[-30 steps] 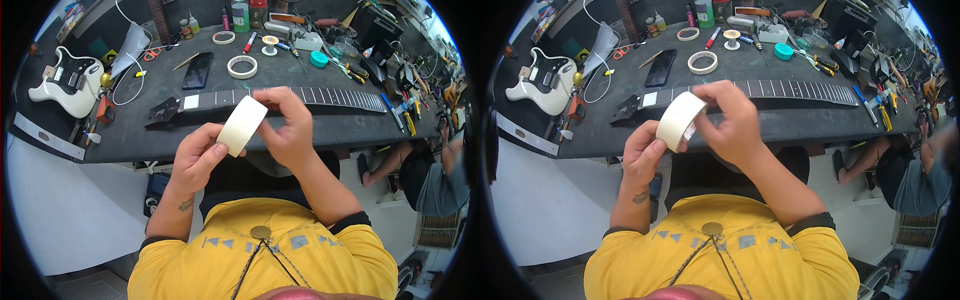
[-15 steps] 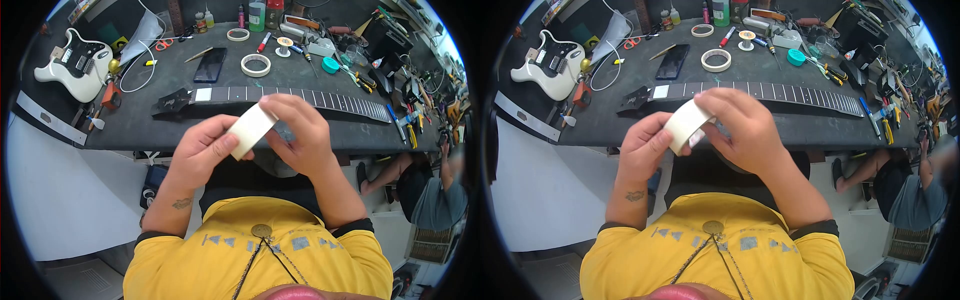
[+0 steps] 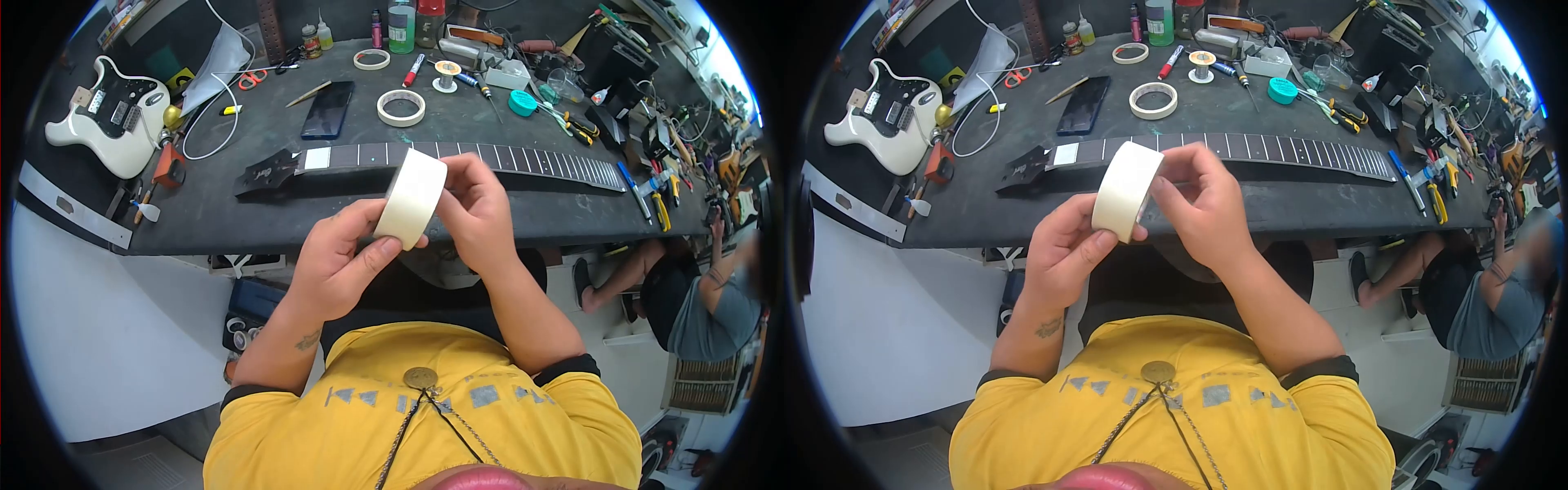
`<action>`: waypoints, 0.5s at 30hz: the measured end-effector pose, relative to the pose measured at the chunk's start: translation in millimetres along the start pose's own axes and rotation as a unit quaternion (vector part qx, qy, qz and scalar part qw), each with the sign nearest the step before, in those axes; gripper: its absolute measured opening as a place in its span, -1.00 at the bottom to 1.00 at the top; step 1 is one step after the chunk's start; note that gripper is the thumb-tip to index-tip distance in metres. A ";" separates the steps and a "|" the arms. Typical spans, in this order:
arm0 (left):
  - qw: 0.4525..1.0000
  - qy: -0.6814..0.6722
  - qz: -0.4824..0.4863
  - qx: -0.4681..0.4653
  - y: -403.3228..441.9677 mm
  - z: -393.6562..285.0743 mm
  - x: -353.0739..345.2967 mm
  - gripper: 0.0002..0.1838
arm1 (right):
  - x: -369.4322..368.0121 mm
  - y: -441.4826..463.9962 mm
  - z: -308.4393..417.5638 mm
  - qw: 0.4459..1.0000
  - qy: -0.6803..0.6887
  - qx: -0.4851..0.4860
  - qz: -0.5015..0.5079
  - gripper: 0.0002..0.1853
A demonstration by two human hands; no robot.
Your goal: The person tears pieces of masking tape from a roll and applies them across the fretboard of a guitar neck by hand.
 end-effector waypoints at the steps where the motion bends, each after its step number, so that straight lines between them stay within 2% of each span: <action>1: 0.998 0.064 -0.012 -0.019 -0.3 -2.4 3.1 -0.59 | 6.2 -1.7 6.9 0.999 0.002 0.032 -0.020 -0.71; 4: 0.965 0.242 -0.043 -0.090 -1.4 -11.4 8.6 -0.65 | 12.1 -13.8 44.4 0.992 -0.053 0.111 0.004 -0.73; 5: 0.948 0.291 -0.049 -0.123 -1.1 -15.5 7.8 -0.66 | 9.5 -16.1 57.1 0.981 -0.090 0.172 0.015 -0.74; 6: 0.927 0.338 -0.052 -0.154 -1.6 -19.0 5.4 -0.68 | 7.5 -17.5 61.8 0.979 -0.102 0.178 0.014 -0.75; 9: 0.900 0.376 -0.082 -0.202 -1.1 -28.0 -5.5 -0.70 | 0.1 -19.1 67.0 0.972 -0.134 0.194 -0.001 -0.80; 15: 0.857 0.438 -0.080 -0.259 -5.5 -33.1 -15.9 -0.68 | -0.8 -18.7 61.4 0.973 -0.144 0.178 -0.023 -0.82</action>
Point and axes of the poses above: each hand's wrist, its own y-axis towards the middle knuckle, its own x-axis out of the back of the hand, z = x × y, the point moved 7 cm from there along y, towards the middle knuckle, and after that the axes turned 11 degrees about -y, right-handed, at the moved point
